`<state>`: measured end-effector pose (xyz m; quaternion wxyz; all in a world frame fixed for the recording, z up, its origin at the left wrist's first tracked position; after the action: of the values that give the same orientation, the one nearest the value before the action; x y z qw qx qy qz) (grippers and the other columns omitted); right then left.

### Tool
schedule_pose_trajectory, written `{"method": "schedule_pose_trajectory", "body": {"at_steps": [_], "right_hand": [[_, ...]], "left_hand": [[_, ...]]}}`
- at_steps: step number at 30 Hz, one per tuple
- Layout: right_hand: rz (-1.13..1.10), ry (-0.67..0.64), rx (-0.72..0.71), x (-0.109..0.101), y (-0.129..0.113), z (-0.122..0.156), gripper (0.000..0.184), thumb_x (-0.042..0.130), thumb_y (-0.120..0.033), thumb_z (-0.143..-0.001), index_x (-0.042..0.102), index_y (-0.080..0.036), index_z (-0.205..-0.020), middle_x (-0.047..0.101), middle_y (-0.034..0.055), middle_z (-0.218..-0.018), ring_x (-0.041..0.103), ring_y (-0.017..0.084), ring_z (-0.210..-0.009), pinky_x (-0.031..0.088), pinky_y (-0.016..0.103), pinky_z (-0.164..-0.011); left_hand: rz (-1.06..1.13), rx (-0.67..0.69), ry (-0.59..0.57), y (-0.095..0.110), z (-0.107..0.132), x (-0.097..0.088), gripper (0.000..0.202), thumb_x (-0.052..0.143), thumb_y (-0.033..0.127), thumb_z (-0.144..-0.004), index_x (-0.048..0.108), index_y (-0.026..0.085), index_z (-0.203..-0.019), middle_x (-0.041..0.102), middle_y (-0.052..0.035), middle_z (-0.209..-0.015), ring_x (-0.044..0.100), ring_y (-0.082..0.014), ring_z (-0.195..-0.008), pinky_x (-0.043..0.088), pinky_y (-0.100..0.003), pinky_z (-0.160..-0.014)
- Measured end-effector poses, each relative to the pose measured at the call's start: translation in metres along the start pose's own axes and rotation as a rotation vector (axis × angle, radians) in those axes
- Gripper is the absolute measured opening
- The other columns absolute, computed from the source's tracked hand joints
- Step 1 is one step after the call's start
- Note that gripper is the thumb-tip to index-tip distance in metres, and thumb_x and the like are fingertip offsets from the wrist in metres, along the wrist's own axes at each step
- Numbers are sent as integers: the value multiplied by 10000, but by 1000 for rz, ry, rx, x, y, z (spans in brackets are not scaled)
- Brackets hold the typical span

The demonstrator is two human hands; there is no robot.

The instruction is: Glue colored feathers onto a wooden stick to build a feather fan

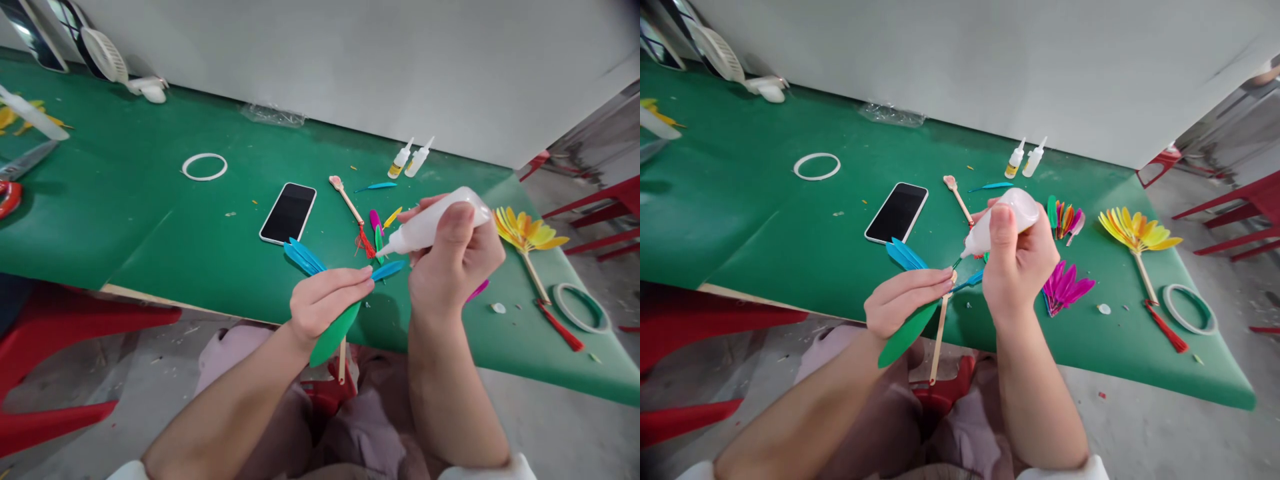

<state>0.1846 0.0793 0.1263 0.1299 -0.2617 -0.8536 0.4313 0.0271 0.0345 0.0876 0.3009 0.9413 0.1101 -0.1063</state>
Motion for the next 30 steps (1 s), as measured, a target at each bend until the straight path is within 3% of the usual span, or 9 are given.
{"method": "schedule_pose_trajectory", "body": {"at_steps": [5,10,21,30], "right_hand": [[27,12,36,-2,3,-1,331,435,-485,-837,592,-202,-766,608,-11,-624,509,85,-430,384,239,-400],[15,42,32,-4,7,-2,338,416,-487,-843,592,-206,-779,604,-5,-627,550,103,-474,393,242,-407],[-119,55,115,-3,27,-11,386,389,-500,-852,572,-194,-702,571,-17,-523,390,65,-300,210,207,-276],[-124,67,134,-4,40,-13,419,345,-510,-862,564,-201,-683,579,-13,-512,324,57,-269,160,206,-263]], "left_hand": [[-3,16,18,1,1,1,232,587,64,-771,656,131,-982,670,-98,-998,639,-167,-911,562,-280,-794],[17,20,13,1,0,2,254,589,54,-768,648,147,-997,672,-95,-999,640,-167,-907,569,-288,-784],[20,25,-10,3,-2,2,228,577,38,-770,654,121,-968,674,-110,-984,640,-165,-905,565,-279,-794],[13,58,-20,5,-5,2,188,568,51,-780,658,106,-936,681,-119,-959,650,-166,-881,566,-269,-789]]}}
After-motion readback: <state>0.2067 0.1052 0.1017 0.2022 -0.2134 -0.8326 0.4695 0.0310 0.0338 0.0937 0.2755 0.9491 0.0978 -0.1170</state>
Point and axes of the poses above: each hand's wrist, its own z-axis away from the middle knuckle, its own x-axis out of the palm, y = z × x, the point moved 10 cm from there along -z, towards the middle knuckle
